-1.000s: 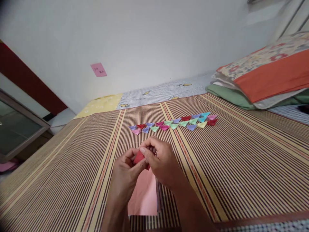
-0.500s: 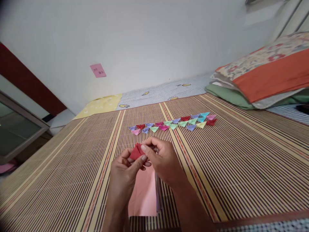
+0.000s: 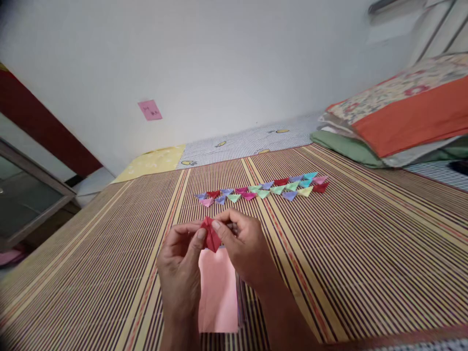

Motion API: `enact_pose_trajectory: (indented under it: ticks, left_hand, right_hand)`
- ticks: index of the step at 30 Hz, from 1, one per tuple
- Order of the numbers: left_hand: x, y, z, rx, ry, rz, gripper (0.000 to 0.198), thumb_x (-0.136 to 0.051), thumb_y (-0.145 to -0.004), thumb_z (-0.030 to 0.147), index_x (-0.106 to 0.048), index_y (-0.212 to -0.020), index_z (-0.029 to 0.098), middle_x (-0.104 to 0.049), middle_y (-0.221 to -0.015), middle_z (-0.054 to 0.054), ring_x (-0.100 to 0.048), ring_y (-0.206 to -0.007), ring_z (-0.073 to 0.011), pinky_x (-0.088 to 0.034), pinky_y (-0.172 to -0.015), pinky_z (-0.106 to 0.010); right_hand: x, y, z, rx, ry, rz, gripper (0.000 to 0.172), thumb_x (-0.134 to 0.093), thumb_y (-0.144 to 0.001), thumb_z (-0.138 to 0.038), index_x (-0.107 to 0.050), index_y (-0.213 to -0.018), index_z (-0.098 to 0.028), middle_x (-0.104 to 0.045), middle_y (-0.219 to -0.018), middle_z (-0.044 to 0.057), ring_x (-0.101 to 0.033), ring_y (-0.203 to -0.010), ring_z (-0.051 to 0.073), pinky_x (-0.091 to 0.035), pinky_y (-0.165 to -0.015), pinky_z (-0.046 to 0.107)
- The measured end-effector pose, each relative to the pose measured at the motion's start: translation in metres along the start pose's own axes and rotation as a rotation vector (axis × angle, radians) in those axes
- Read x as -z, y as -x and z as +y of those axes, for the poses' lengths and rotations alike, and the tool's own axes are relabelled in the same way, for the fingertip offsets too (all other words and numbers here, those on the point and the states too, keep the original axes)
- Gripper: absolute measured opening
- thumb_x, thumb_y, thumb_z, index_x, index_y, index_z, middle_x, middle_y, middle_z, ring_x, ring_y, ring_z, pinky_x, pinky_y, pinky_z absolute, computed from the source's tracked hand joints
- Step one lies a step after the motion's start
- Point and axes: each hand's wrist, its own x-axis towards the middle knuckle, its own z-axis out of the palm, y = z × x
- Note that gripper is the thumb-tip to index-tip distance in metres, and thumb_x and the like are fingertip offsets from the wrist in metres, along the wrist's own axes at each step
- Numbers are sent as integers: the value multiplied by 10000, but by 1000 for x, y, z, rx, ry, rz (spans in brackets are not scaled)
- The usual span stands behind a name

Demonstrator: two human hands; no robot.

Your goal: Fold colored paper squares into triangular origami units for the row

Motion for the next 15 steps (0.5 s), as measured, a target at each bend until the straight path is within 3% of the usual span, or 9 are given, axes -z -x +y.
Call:
enact_pose_trajectory:
  ticks: [7, 15]
  left_hand:
    - [2, -5, -4, 20, 59, 0, 123, -792, -821, 259, -700, -797, 180, -677, -746, 2, -621, -673, -113, -526, -642, -205]
    - [7, -6, -12, 82, 124, -20, 123, -803, -820, 256, -706, -809, 181, -682, -748, 6, -621, -692, -108, -525, -667, -197]
  right_hand:
    - [-1, 0, -2, 25, 45, -32, 130, -626, -943, -235, -706, -856, -180, -668, -754, -7, -609, -699, 131, -484, -648, 250]
    - [0, 1, -4, 7, 64, -50, 125, -633, -926, -230, -699, -836, -175, -646, -729, -15, -585, -672, 126, -464, -623, 249]
